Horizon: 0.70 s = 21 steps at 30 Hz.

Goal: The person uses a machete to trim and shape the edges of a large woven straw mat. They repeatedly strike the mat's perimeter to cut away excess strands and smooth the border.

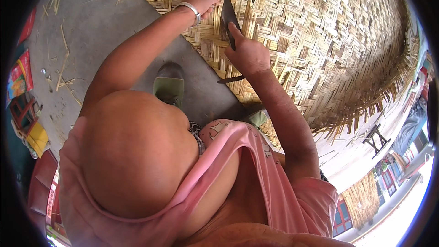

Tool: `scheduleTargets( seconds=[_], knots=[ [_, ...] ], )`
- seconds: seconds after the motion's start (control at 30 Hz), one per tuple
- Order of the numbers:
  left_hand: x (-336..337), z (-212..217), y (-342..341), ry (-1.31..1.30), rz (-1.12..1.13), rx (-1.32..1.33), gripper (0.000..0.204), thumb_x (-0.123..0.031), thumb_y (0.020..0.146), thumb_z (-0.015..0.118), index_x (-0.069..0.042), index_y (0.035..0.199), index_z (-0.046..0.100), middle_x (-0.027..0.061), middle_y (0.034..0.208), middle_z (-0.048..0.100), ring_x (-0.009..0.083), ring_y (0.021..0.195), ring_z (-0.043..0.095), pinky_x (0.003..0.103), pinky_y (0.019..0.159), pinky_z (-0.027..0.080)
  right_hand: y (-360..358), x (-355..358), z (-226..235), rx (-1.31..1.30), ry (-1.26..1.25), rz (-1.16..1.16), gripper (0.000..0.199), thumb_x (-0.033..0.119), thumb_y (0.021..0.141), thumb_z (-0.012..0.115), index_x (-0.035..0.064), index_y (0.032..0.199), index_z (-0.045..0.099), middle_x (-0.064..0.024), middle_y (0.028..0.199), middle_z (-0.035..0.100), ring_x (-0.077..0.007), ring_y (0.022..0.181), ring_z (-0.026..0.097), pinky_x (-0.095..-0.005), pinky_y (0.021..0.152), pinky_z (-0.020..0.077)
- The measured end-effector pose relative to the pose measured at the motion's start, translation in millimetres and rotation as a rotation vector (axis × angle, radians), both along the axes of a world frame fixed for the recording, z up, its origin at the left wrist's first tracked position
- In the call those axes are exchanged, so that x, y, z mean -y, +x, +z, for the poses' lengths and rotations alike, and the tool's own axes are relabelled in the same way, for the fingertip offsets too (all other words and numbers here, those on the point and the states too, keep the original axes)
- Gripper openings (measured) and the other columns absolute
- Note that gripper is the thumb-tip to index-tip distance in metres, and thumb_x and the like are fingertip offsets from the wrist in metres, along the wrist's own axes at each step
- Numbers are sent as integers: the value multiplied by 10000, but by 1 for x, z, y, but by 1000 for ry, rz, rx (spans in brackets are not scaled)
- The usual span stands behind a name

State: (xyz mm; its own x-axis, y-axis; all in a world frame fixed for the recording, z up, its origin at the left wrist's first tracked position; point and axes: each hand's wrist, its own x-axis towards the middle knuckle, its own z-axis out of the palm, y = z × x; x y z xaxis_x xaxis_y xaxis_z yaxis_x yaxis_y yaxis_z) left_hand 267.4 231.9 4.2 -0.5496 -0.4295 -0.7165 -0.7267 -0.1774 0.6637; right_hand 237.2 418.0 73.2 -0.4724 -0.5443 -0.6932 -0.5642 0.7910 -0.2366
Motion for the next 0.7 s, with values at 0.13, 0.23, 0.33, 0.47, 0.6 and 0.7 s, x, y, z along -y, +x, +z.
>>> scheduleTargets(
  seconds=[0.13,0.23,0.33,0.47,0.6,0.7],
  knots=[
    [7,-4,8,-284,-303,-63,501,-516,809,721,-26,727,652,45,551,575,125,449,528,298,469,436,1,4,0,-36,61,60,599,278,875,506,259,1458,369,-136,925,718,-300,833,710,-466,732,555],
    [3,-15,12,-524,-421,-140,480,-501,816,708,-38,710,641,101,599,617,220,537,584,374,571,483,5,0,-9,-84,34,65,603,321,875,539,271,1453,371,-139,870,711,-306,806,707,-465,728,560],
    [6,-29,10,-737,-523,-132,438,-448,830,713,-38,712,609,124,596,578,256,521,519,385,549,449,5,1,-9,-98,31,59,608,348,877,555,277,1451,370,-143,845,708,-313,791,705,-465,726,563],
    [0,-24,16,-748,-478,-227,420,-440,831,712,-50,721,602,121,589,570,277,515,522,397,534,444,4,4,-1,-66,81,105,589,218,891,453,237,1472,360,-146,936,721,-313,833,713,-456,726,559],
    [2,-29,20,-871,-580,-344,416,-424,844,700,-55,706,570,117,580,560,287,518,541,415,529,444,3,0,7,-84,79,131,593,224,884,479,201,1464,359,-153,893,717,-315,794,712,-466,697,558],
    [3,-35,25,-895,-614,-401,395,-407,869,673,-60,730,543,116,597,569,297,541,563,430,530,446,2,-33,24,-59,82,180,676,296,846,565,258,1476,323,-177,784,693,-343,744,697,-475,700,554]
  ],
)
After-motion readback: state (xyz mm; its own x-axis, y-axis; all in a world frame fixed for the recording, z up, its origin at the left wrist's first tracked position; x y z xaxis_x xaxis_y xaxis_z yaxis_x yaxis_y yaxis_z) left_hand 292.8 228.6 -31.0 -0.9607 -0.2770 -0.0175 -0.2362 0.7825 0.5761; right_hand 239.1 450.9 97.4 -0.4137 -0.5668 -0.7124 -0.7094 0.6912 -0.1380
